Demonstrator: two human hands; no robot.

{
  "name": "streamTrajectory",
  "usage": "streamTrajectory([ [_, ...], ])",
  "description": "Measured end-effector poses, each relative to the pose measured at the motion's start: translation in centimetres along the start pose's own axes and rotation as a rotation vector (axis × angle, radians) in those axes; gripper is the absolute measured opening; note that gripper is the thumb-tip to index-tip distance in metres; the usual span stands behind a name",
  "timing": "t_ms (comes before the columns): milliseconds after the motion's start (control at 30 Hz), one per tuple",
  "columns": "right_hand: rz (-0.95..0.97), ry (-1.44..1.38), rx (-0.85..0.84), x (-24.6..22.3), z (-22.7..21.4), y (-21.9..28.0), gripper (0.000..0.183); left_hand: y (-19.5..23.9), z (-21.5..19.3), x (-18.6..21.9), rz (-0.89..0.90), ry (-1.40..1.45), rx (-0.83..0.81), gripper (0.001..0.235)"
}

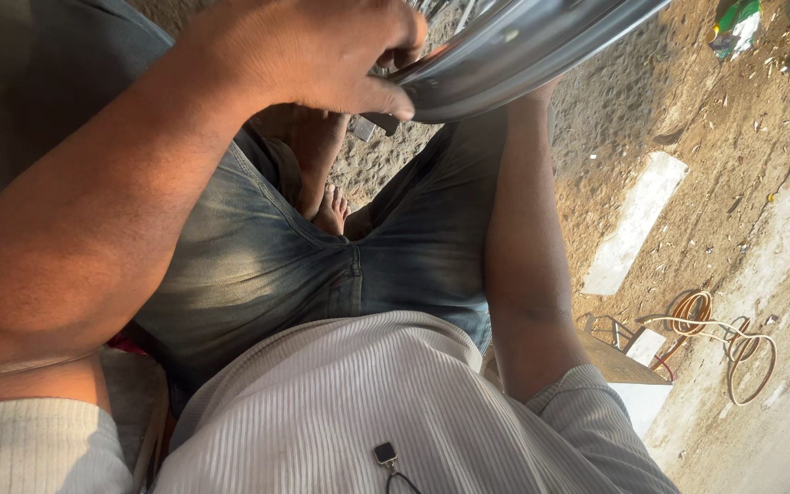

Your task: The person is sitting on the ground and using a metal tool to scrape or clean the surface of a bicycle wheel rim. They repeatedly rotate the rim and scrape along its length.

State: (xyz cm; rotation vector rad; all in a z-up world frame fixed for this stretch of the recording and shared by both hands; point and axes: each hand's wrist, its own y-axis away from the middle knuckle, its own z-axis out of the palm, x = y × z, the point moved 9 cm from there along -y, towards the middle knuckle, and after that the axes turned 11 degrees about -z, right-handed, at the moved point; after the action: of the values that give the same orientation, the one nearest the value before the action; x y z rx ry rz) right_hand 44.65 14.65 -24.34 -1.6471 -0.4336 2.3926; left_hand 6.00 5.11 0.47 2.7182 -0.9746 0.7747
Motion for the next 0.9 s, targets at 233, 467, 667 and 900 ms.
streamTrajectory([
  [233, 0.124, -0.03, 0.319, 1.2, -2.3, 0.7, 0.048, -0.2, -1.5, 0.9, 0.045, 0.2, 0.069, 0.05],
  [467, 0.091, -0.068, 0.19, 1.3, -2.0, 0.3, 0.052, -0.3, 1.3, -0.2, -0.031, 0.097, -0.092, 0.043],
  [667, 0.101, -0.058, 0.124, 1.5, -1.9, 0.5, 0.044, -0.3, 0.4, 0.0, 0.004, 0.197, -0.063, 0.041],
  [900, -0.104, 0.284, 0.1, 0.2, -2.9, 0.0, 0.03, 0.1, -2.8, 1.4, 0.176, 0.205, 0.169, 0.044],
])
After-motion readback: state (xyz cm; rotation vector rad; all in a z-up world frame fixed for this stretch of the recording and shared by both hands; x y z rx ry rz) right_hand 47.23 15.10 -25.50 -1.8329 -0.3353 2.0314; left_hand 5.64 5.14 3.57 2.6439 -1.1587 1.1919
